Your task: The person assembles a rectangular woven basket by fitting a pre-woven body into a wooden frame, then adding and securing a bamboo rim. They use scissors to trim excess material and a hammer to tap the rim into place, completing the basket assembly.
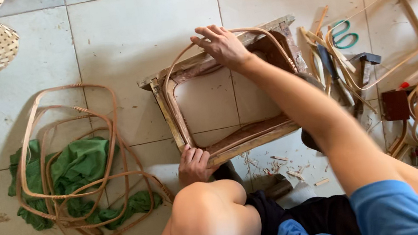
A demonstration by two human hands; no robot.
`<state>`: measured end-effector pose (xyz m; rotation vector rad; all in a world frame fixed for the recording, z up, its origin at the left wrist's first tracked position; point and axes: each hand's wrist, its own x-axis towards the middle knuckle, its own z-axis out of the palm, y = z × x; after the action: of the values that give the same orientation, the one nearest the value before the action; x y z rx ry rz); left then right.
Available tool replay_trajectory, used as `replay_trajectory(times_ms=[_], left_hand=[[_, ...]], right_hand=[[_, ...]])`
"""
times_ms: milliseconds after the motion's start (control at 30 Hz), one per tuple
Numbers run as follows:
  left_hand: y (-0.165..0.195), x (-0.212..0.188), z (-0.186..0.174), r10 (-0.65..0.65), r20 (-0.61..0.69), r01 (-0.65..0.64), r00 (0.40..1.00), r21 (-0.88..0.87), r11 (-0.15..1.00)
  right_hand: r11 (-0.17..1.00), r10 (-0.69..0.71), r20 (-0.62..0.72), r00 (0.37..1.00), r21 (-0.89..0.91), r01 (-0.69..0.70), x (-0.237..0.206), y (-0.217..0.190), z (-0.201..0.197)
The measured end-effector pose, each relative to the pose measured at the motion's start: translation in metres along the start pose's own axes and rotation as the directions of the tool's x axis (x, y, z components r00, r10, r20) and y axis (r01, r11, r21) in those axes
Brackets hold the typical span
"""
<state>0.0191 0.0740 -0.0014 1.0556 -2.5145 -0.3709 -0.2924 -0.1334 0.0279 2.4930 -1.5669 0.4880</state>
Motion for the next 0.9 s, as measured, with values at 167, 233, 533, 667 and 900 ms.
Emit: replay_trajectory(times_ms=[167, 233, 533, 667, 900], left_hand=[[0.005, 0.0, -0.003, 0.043, -0.05, -0.044, 0.998, -0.022, 0.999], [0.001, 0.001, -0.004, 0.084, -0.033, -0.085, 0.996, -0.05, 0.995], [-0.127, 0.086, 0.013, -0.594, 0.157, 0.398, 0.789, -0.867, 0.3], [-0.15, 0.093, 0.021, -0.62, 0.339, 0.58, 0.708, -0.78, 0.235], [-0.159, 0.096, 0.027, -0.619, 0.415, 0.591, 0.666, -0.8, 0.1]], right_hand=[[0.983, 0.122, 0.003, 0.992, 0.14, -0.121, -0.033, -0.005, 0.019], [0.994, 0.073, -0.009, 0.997, 0.077, -0.072, -0.045, -0.005, 0.016], [0.997, 0.041, 0.07, 0.997, 0.06, -0.046, -0.058, -0.013, 0.005], [0.996, 0.035, 0.169, 0.985, 0.081, -0.049, -0.07, -0.013, -0.004], [0.999, -0.024, 0.221, 0.975, 0.037, 0.016, -0.075, -0.019, -0.004]])
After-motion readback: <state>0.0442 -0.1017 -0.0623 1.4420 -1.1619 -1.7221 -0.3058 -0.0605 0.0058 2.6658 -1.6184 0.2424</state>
